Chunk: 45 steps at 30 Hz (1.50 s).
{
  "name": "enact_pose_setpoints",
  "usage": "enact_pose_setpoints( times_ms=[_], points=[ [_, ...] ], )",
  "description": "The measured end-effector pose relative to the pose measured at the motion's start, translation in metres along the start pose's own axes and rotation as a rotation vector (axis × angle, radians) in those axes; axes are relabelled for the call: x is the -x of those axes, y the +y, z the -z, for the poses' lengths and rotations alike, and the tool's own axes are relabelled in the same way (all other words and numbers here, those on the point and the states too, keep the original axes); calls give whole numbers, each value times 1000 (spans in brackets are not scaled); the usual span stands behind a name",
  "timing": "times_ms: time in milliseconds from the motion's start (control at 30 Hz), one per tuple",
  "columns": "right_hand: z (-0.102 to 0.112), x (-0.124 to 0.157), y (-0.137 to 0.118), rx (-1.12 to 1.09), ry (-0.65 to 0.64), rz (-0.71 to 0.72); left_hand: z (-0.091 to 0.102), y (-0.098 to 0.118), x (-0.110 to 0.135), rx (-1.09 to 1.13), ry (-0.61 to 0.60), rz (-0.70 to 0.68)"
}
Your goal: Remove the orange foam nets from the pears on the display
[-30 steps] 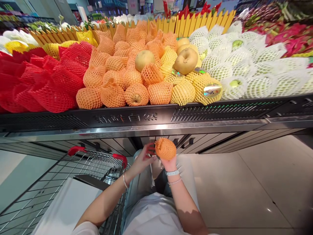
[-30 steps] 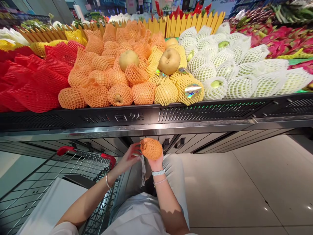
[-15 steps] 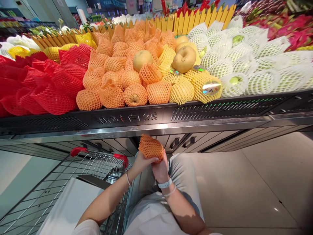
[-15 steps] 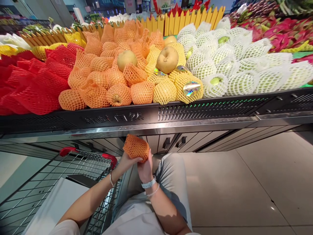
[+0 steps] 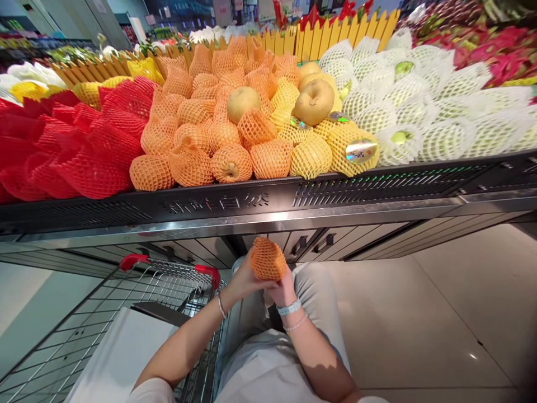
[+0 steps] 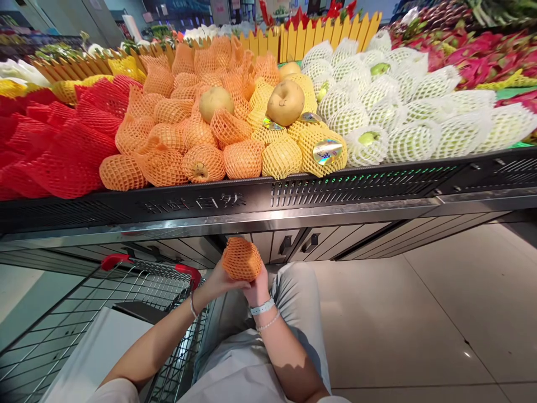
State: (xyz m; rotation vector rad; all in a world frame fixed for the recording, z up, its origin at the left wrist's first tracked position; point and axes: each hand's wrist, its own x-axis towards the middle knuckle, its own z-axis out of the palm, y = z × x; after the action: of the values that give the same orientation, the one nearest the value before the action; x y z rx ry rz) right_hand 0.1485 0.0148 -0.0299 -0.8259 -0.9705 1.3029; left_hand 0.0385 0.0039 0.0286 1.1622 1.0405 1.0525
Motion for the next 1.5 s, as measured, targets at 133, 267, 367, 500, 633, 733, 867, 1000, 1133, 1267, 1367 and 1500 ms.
enact_pose_setpoints(
  times_ms=[133, 267, 367, 500, 633, 733, 867, 1000, 1133, 1267, 1367, 1500],
  points=[
    [-6, -1, -16, -261, -27, -211, 3, -1, -5, 158, 176, 72],
    [-5, -3, -27, -286, 117, -221, 10, 1, -10, 555, 301, 199],
    [-7, -1, -25, -213, 271, -99, 12, 3, -13, 642, 301, 279],
    [-20, 5, -17, -181, 308, 54, 6, 0, -10, 635, 231, 283],
    [-26, 1, -12, -391, 340, -65, -2, -8, 0, 403, 128, 196],
    [-17, -6, -10, -643, 413, -243, -7, -12, 4, 219, 48, 118],
    [-8, -7, -14, -728, 494, -236, -15, -15, 4, 304, 86, 102],
    [-14, 2, -26, -520, 490, -62, -21, -13, 9, 515, 63, 259],
    [-21, 8, -37, -415, 440, -2, -24, -2, 16, 500, 137, 252],
    [-24, 10, -38, -444, 412, -24, -24, 5, 16, 627, 169, 233],
    [-26, 12, -36, -325, 447, 42, -20, 5, 11, 718, 166, 268],
    [-30, 14, -37, -231, 447, 110, -12, 7, 8, 684, 101, 317]
  ],
)
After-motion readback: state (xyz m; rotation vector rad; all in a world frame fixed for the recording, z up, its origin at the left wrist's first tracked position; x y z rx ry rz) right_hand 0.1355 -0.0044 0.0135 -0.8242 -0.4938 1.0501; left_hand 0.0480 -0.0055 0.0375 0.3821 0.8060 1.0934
